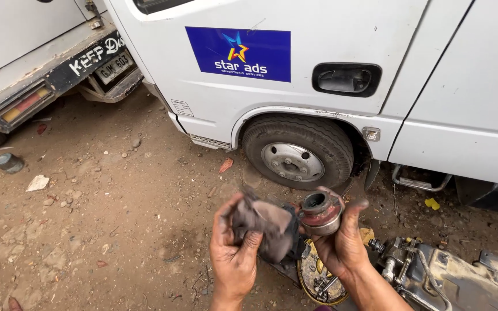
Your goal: The person manipulates a small metal component inside a large, open gearbox casing. They then pick up a cylindrical bearing, wipe it with a dark cloth, and place the cloth on a nearby surface. The person continues to handle the bearing and other small parts while moving around the vehicle.
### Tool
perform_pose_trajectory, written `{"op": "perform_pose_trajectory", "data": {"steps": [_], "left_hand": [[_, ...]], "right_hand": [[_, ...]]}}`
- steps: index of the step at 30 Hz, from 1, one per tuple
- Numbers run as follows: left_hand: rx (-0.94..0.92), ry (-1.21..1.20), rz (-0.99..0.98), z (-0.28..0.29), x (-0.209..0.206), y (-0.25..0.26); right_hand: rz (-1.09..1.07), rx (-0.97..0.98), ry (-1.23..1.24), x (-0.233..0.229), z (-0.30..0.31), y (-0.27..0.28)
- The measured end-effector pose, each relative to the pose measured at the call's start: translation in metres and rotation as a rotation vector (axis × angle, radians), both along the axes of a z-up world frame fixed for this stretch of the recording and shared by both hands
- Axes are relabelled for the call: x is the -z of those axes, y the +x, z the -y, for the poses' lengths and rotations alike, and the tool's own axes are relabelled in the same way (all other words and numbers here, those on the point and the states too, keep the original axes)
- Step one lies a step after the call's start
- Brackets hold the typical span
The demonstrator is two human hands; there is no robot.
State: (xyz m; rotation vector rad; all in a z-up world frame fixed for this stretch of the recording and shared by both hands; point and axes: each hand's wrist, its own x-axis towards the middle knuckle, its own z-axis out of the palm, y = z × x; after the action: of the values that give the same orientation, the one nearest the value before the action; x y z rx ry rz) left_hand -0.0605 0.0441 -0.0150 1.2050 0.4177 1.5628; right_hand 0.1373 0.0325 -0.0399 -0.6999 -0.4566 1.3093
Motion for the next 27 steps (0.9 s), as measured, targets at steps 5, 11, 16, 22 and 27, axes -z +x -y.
{"op": "perform_pose_trajectory", "data": {"steps": [5,11,16,22,27], "left_hand": [[-0.290,0.188,-0.258,-0.007,0.022,0.017],[-0.418,0.660,-0.834,-0.014,0.005,0.038],[-0.488,0.576,-0.898,-0.015,-0.012,0.040],[-0.456,0.480,-1.106,-0.021,-0.036,0.045],[-0.571,0.542,-1.132,-0.035,-0.058,0.056]], "right_hand": [[-0.064,-0.017,-0.242,0.001,0.000,-0.004],[-0.027,-0.065,-0.346,-0.033,0.009,-0.025],[0.191,-0.123,-0.151,-0.027,0.008,-0.027],[0.853,0.016,0.025,-0.025,0.005,-0.021],[0.874,0.045,0.157,-0.013,0.000,-0.012]]}}
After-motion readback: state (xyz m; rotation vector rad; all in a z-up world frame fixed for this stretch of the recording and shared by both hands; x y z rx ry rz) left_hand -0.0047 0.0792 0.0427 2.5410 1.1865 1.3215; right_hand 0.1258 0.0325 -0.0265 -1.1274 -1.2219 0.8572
